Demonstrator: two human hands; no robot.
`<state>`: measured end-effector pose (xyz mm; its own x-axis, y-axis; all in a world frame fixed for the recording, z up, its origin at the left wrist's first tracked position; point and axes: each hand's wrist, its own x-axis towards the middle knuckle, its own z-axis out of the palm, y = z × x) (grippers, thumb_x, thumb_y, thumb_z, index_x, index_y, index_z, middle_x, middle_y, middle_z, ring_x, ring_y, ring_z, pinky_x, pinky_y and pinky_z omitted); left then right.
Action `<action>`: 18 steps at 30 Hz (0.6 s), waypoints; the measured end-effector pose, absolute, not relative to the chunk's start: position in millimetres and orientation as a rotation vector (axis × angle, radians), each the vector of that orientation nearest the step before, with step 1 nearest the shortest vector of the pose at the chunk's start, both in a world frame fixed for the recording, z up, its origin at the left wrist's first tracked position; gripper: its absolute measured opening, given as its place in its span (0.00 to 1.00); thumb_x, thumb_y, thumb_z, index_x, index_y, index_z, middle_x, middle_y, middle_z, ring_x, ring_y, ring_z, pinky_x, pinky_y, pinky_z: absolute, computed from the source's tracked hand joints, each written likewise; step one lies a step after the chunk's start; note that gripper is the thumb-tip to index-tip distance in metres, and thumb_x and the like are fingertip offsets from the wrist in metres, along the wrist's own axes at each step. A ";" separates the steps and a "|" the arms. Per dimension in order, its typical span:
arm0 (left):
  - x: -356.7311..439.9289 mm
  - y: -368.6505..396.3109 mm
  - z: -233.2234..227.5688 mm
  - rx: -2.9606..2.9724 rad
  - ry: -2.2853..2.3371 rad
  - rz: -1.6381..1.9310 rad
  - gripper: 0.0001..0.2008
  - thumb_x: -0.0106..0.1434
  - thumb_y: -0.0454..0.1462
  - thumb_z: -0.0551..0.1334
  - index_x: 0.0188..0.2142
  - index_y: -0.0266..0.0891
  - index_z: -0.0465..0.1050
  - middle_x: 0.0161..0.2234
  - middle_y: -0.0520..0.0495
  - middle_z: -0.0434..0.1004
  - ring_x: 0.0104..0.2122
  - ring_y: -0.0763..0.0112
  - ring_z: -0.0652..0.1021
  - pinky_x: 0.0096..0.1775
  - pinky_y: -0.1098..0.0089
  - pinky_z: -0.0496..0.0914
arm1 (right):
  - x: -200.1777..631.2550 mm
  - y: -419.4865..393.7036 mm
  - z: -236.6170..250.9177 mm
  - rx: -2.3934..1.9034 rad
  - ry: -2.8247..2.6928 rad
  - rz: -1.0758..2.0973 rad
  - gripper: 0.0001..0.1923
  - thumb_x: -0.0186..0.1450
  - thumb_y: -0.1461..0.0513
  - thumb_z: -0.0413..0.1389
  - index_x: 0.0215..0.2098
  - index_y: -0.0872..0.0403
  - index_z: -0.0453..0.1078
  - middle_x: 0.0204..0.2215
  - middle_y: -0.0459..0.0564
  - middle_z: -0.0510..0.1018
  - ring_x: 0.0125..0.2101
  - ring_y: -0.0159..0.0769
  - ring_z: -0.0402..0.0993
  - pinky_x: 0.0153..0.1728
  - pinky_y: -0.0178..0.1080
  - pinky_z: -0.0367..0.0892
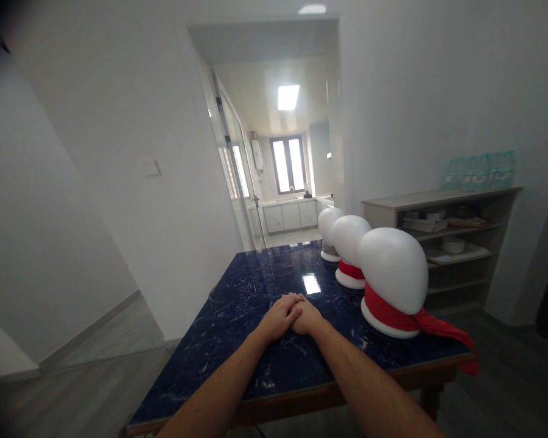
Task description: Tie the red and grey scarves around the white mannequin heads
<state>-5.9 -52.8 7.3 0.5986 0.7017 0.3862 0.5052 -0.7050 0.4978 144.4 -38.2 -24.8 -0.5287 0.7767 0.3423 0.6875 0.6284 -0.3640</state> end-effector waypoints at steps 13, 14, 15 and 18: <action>-7.0 -47.5 4.4 2.497 0.951 0.836 0.19 0.73 0.48 0.57 0.60 0.50 0.74 0.61 0.50 0.77 0.61 0.59 0.74 0.67 0.57 0.60 | 144.0 -39.6 -22.4 -1.175 -2.418 0.199 0.29 0.71 0.60 0.52 0.70 0.50 0.65 0.71 0.55 0.62 0.71 0.51 0.58 0.71 0.56 0.52; -7.0 -47.1 4.2 2.498 0.954 0.833 0.19 0.73 0.48 0.56 0.60 0.50 0.74 0.61 0.50 0.77 0.61 0.59 0.74 0.67 0.57 0.60 | 143.9 -39.1 -22.9 -1.171 -2.415 0.200 0.29 0.71 0.60 0.53 0.70 0.49 0.66 0.71 0.55 0.62 0.71 0.51 0.58 0.71 0.56 0.52; -7.0 -46.7 3.9 2.498 0.958 0.829 0.19 0.73 0.48 0.56 0.59 0.50 0.74 0.61 0.50 0.77 0.61 0.59 0.73 0.67 0.56 0.60 | 144.0 -38.6 -23.6 -1.166 -2.413 0.200 0.29 0.70 0.60 0.53 0.69 0.49 0.66 0.71 0.55 0.63 0.71 0.51 0.58 0.72 0.56 0.52; -7.1 -45.9 3.1 2.499 0.960 0.829 0.19 0.74 0.48 0.56 0.59 0.50 0.74 0.61 0.50 0.77 0.61 0.58 0.73 0.67 0.56 0.60 | 144.3 -36.6 -26.6 -1.159 -2.414 0.193 0.29 0.71 0.59 0.52 0.69 0.50 0.66 0.71 0.55 0.62 0.70 0.51 0.58 0.72 0.57 0.51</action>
